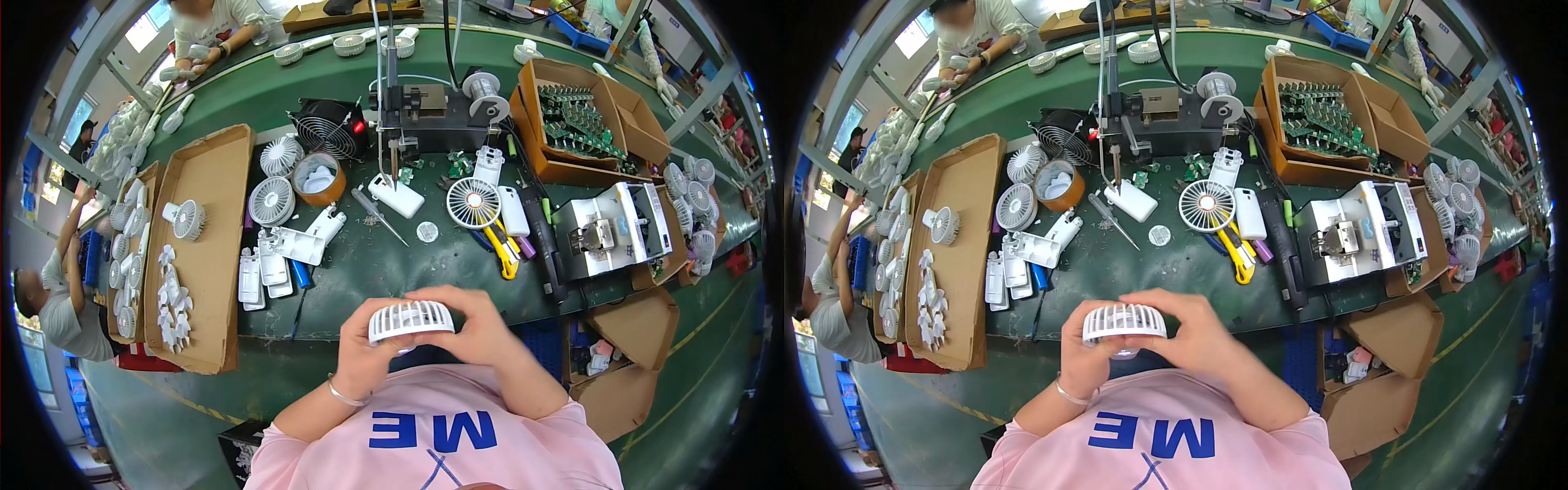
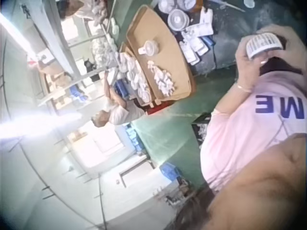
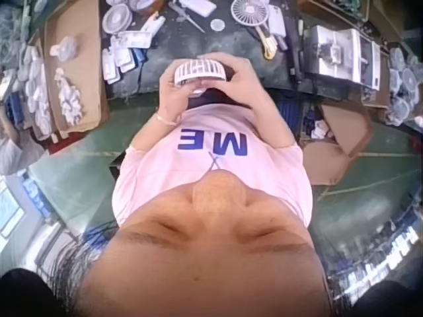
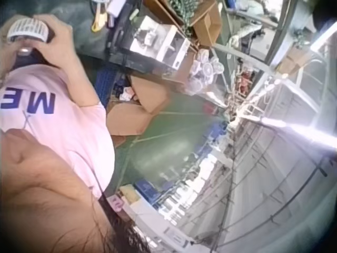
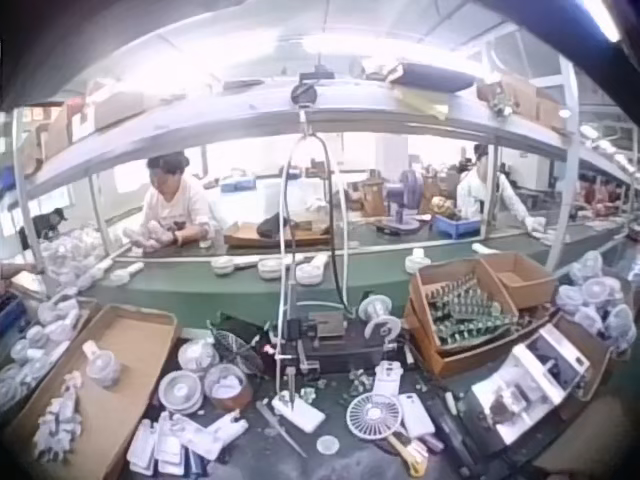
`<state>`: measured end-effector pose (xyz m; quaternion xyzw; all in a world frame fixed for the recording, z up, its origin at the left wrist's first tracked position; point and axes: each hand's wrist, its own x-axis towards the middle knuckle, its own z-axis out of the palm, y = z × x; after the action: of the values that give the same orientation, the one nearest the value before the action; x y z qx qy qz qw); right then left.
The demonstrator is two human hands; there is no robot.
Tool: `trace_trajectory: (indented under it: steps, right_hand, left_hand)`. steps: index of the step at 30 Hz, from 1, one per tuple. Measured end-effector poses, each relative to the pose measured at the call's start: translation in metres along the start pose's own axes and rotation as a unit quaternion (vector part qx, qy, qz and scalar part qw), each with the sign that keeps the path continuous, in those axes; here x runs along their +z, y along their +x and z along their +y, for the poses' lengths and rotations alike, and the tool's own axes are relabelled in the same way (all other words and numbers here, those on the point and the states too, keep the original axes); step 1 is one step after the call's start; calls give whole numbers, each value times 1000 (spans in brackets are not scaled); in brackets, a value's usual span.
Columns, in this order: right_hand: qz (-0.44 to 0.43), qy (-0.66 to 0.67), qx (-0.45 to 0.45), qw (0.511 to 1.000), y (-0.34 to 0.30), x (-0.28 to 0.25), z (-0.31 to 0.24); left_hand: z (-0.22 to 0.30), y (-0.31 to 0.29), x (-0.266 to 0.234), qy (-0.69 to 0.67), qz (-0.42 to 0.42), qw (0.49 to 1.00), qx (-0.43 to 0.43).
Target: The person assembles portable mini fans by inserting batteries into the handle casings, attaching fan heads and covers by hand, and securing the parts with an electric screwdriver.
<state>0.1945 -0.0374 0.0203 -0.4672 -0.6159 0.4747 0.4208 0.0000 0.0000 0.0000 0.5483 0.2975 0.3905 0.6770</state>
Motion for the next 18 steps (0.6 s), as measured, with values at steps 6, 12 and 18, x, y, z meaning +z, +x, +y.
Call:
trace_trajectory:
  steps: [6,12,18]
  right_hand:
    - [255,-382,-21,888,48,-63,15]
    - [232,-440,60,866,57,-84,36]
    - [230,15,-33,973,24,-53,25]
  left_hand:
    - [-7,5,-8,-412,-135,856,-281]
    - [-22,-18,-8,-198,-344,860,-320]
    - [14,11,-2,-91,-143,957,-236]
